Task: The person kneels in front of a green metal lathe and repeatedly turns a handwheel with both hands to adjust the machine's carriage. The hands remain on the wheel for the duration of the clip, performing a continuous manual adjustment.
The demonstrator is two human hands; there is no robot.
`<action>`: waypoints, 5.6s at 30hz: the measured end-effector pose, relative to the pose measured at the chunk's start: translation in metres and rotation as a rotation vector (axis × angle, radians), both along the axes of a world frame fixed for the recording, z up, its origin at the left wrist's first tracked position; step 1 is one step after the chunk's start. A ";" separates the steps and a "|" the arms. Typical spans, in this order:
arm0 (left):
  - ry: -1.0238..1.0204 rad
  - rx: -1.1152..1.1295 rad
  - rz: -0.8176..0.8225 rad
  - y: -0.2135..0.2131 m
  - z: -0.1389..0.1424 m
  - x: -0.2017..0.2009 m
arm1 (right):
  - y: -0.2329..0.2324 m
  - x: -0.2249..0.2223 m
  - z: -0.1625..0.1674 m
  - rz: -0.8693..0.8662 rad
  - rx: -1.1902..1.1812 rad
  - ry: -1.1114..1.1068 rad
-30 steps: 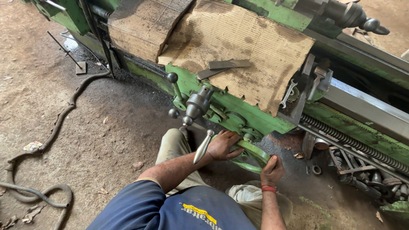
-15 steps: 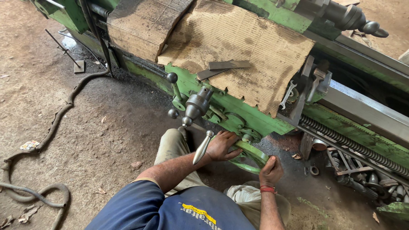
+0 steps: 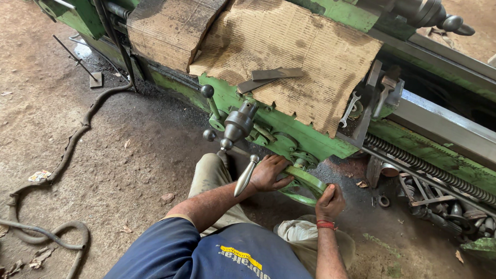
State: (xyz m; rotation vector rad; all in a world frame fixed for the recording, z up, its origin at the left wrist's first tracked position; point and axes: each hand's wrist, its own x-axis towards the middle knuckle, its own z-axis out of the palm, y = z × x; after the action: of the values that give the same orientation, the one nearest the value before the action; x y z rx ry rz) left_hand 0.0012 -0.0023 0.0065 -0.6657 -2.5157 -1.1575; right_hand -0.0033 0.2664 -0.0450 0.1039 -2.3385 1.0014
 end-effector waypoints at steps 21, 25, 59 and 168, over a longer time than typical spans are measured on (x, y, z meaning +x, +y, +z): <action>-0.011 -0.016 0.016 -0.003 -0.010 -0.002 | -0.004 0.002 0.002 0.013 0.001 0.023; 0.001 0.000 0.009 -0.003 -0.014 -0.002 | -0.004 0.002 0.002 0.008 -0.004 0.004; 0.017 0.017 0.039 -0.005 -0.028 -0.004 | -0.012 0.009 0.013 0.017 -0.079 0.033; -0.090 0.011 0.020 -0.014 -0.053 0.003 | -0.014 0.018 0.034 0.018 -0.115 -0.002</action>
State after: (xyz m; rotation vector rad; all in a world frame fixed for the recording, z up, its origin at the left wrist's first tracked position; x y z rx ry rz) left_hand 0.0037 -0.0160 -0.0462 -0.5970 -2.5825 -1.2192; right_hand 0.0143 0.2521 -0.0113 0.0794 -2.2801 1.1425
